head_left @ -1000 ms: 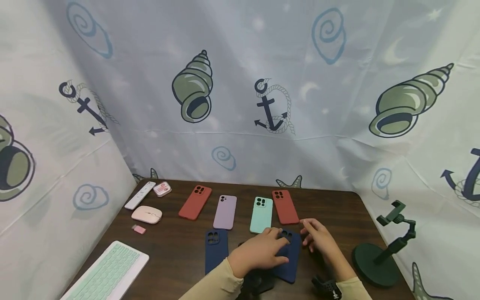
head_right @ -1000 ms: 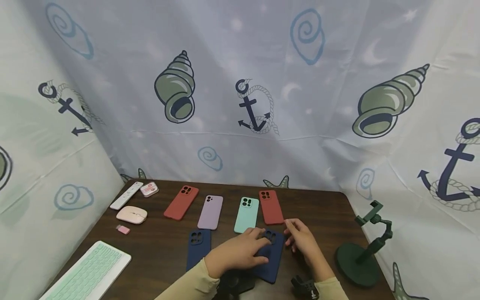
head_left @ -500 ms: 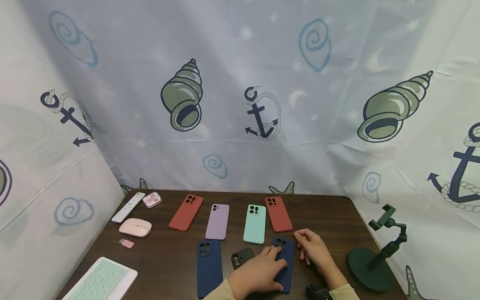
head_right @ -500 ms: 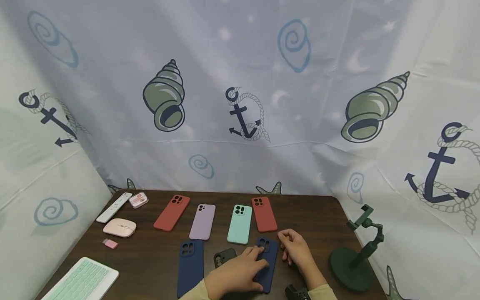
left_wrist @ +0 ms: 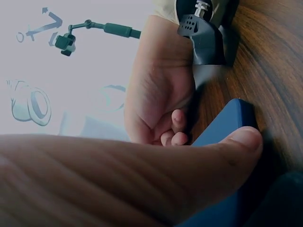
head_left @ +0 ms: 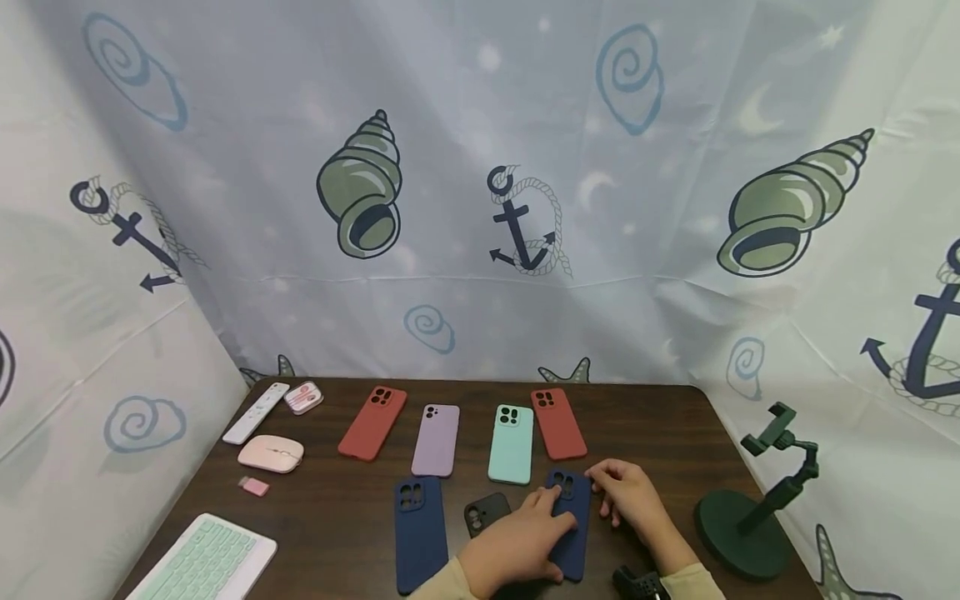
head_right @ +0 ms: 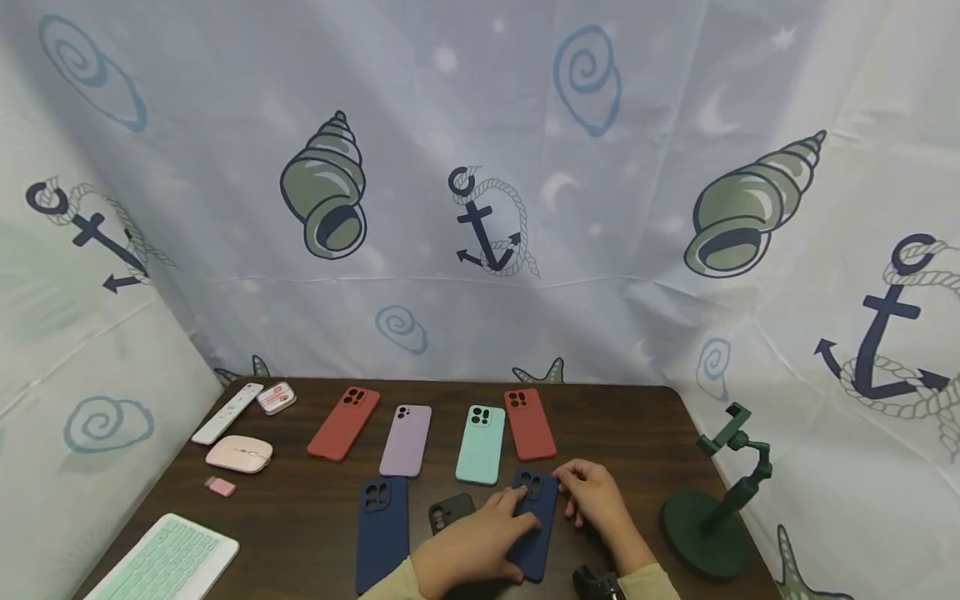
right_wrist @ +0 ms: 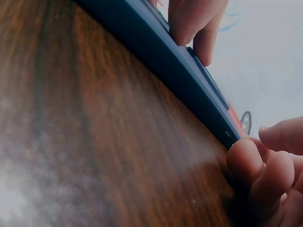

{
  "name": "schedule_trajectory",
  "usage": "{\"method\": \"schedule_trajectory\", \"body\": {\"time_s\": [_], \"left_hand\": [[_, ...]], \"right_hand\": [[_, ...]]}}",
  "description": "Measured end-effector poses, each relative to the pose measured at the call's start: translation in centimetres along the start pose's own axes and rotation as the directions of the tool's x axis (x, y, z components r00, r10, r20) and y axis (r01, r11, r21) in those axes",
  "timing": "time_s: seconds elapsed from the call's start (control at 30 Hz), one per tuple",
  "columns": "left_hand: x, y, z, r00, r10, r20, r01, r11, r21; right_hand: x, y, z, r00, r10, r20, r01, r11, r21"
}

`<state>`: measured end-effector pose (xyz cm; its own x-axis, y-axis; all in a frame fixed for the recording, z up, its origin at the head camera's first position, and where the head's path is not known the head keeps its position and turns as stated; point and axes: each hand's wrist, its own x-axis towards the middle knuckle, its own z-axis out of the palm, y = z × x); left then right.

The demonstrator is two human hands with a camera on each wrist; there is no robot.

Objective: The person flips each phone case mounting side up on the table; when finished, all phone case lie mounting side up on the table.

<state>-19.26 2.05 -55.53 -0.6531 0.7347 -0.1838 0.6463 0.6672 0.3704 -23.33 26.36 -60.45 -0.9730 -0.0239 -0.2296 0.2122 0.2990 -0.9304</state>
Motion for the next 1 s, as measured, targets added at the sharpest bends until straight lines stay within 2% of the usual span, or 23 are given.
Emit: {"method": "schedule_trajectory", "body": {"time_s": [0.1,0.23,0.67,0.83,1.0], "left_hand": [[0.2,0.0,0.1,1.000,0.011,-0.005,-0.011,1.000,0.012],[0.2,0.1,0.1,1.000,0.009,0.004,-0.009,1.000,0.010],[-0.3,0.2,-0.2,1.000,0.011,0.027,-0.011,1.000,-0.007],[-0.3,0.1,-0.1,1.000,0.006,0.030,-0.006,1.000,-0.021],[-0.2,0.0,-0.1,0.999,0.012,0.037,-0.011,0.999,-0.035]], "right_hand": [[0.0,-0.1,-0.1,1.000,0.018,-0.021,-0.018,1.000,0.006],[0.0,0.1,-0.2,0.999,0.034,-0.011,-0.034,0.999,0.003],[0.0,0.4,-1.1,0.992,-0.002,0.126,-0.003,0.999,0.039],[0.2,0.6,-1.7,0.978,-0.034,0.205,0.017,0.996,0.083],[0.2,1.0,-2.4,0.953,-0.102,0.286,0.055,0.985,0.166]]}}
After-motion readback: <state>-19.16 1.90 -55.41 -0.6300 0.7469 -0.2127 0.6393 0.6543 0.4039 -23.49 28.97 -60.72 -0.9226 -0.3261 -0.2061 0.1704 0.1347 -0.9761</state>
